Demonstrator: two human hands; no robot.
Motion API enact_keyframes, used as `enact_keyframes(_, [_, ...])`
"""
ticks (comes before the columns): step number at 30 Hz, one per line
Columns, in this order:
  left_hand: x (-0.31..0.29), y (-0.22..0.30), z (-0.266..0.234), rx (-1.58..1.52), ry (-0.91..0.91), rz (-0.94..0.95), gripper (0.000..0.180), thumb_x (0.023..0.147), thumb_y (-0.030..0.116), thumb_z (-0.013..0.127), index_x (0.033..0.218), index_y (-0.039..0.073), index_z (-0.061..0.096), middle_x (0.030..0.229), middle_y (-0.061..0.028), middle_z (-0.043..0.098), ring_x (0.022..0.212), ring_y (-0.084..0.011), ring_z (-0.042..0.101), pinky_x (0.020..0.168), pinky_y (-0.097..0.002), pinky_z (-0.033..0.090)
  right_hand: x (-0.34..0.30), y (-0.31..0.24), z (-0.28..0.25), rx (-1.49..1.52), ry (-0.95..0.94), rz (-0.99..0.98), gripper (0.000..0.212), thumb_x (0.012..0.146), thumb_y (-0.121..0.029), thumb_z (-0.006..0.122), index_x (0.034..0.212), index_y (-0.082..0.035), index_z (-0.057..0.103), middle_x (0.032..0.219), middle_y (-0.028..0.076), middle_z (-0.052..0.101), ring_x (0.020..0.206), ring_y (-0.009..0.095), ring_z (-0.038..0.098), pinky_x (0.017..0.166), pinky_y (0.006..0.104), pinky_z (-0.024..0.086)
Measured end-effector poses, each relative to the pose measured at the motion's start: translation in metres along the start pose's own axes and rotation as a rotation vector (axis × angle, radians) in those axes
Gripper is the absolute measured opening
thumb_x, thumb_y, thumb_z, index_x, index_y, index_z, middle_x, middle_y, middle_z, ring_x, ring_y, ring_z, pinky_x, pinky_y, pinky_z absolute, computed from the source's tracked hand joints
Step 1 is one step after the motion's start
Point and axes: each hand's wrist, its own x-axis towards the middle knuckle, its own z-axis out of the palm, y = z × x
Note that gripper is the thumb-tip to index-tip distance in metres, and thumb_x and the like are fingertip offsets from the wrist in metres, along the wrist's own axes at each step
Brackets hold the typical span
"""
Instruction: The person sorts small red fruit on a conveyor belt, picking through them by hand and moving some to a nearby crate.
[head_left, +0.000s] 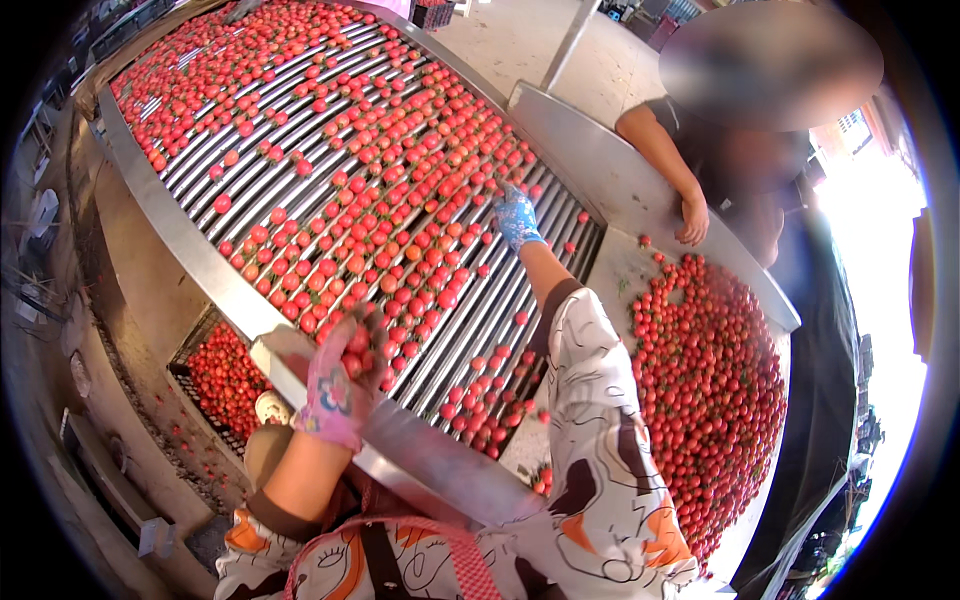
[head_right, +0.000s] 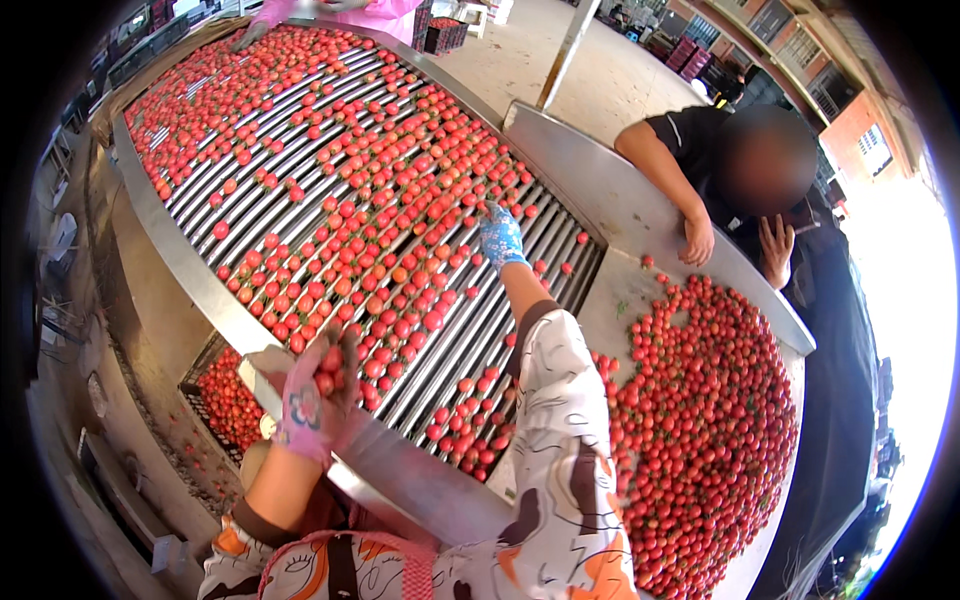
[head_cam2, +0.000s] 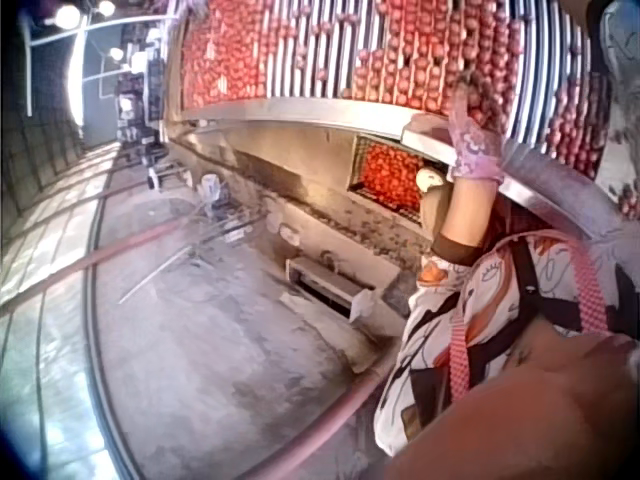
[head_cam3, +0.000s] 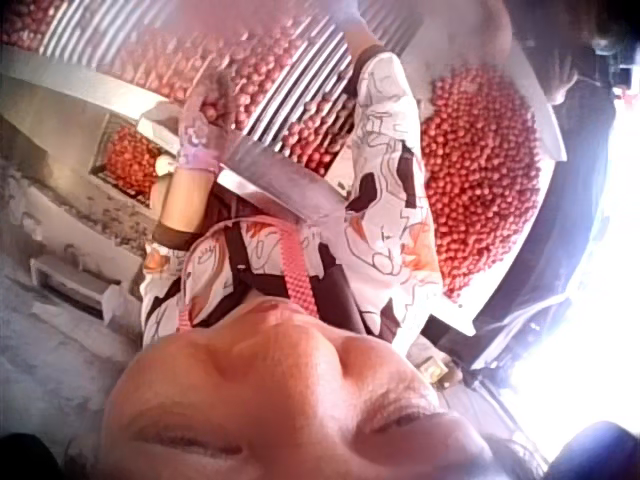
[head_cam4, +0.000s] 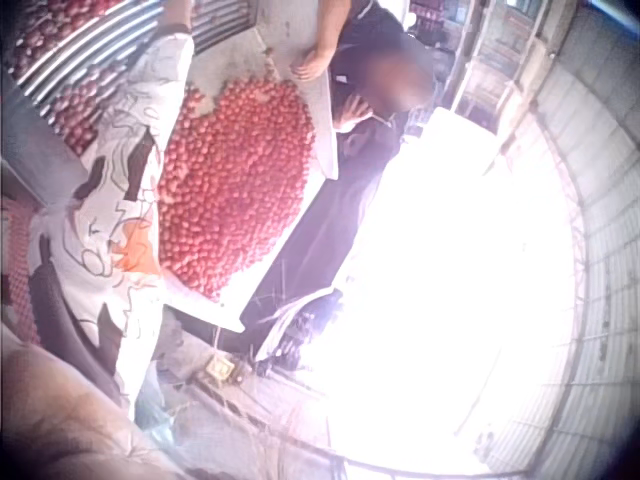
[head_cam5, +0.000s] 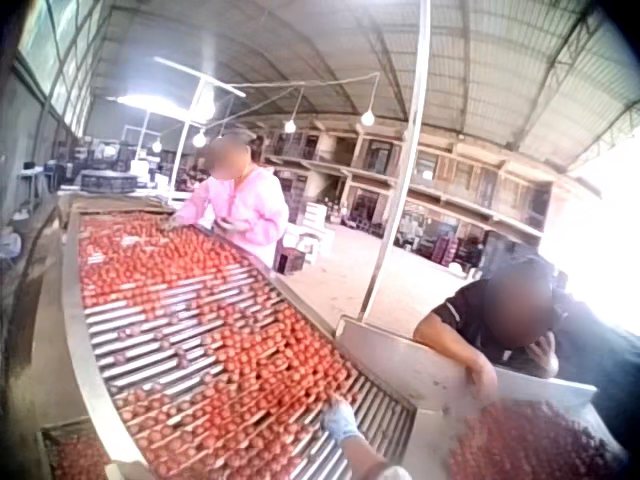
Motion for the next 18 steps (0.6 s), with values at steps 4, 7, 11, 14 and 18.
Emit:
enact_keyframes(4, [-0.001,-0.002,-0.008,-0.007,-0.097,-0.104,0.033,0.09,0.022,0.052,0.115,0.001,0.048,0.103,-0.0095,0.056,0.073,-0.012,0.052,0.059,-0.0189,0.046,0.085,0.05,0.017,-0.306,0.099,-0.102,0.04,0.081,-0.016,0.059,0.118,-0.003,0.053,0.117,0.021,0.056,0.109,0.036,0.053,0.092,0.0399,0.044])
enact_keyframes(7, [-0.01,0.001,-0.005,0.05,-0.014,-0.127,0.035,0.088,0.025,0.055,0.117,0.006,0.049,0.109,-0.0087,0.056,0.078,-0.0126,0.052,0.061,-0.0217,0.045,0.094,0.035,0.042,-0.442,0.016,0.011,0.039,0.08,-0.016,0.059,0.117,-0.003,0.054,0.117,0.021,0.055,0.108,0.036,0.053,0.092,0.0401,0.044])
enact_keyframes(11, [-0.006,-0.004,-0.001,0.082,-0.006,-0.169,0.035,0.089,0.024,0.052,0.118,0.006,0.049,0.109,-0.0077,0.056,0.078,-0.0121,0.052,0.06,-0.0227,0.046,0.092,0.041,0.031,-0.528,0.012,0.07,0.039,0.08,-0.017,0.06,0.115,-0.003,0.054,0.117,0.021,0.055,0.108,0.037,0.053,0.092,0.0404,0.044])
enact_keyframes(14, [-0.007,-0.006,-0.001,0.002,-0.045,-0.179,0.036,0.091,0.021,0.052,0.12,0.002,0.044,0.11,-0.0117,0.053,0.081,-0.0149,0.053,0.059,-0.0203,0.047,0.08,0.036,0.027,-0.53,0.038,0.091,0.038,0.079,-0.017,0.06,0.114,-0.003,0.054,0.117,0.021,0.055,0.107,0.037,0.054,0.091,0.0406,0.044])
enact_keyframes(18, [-0.005,-0.007,0.005,0.068,0.031,-0.145,0.034,0.089,0.023,0.051,0.118,0.005,0.049,0.109,-0.008,0.056,0.082,-0.0141,0.054,0.062,-0.0217,0.047,0.046,0.016,0.017,-0.443,0.198,0.098,0.038,0.079,-0.018,0.061,0.113,-0.003,0.054,0.116,0.021,0.055,0.107,0.037,0.054,0.091,0.0409,0.044])
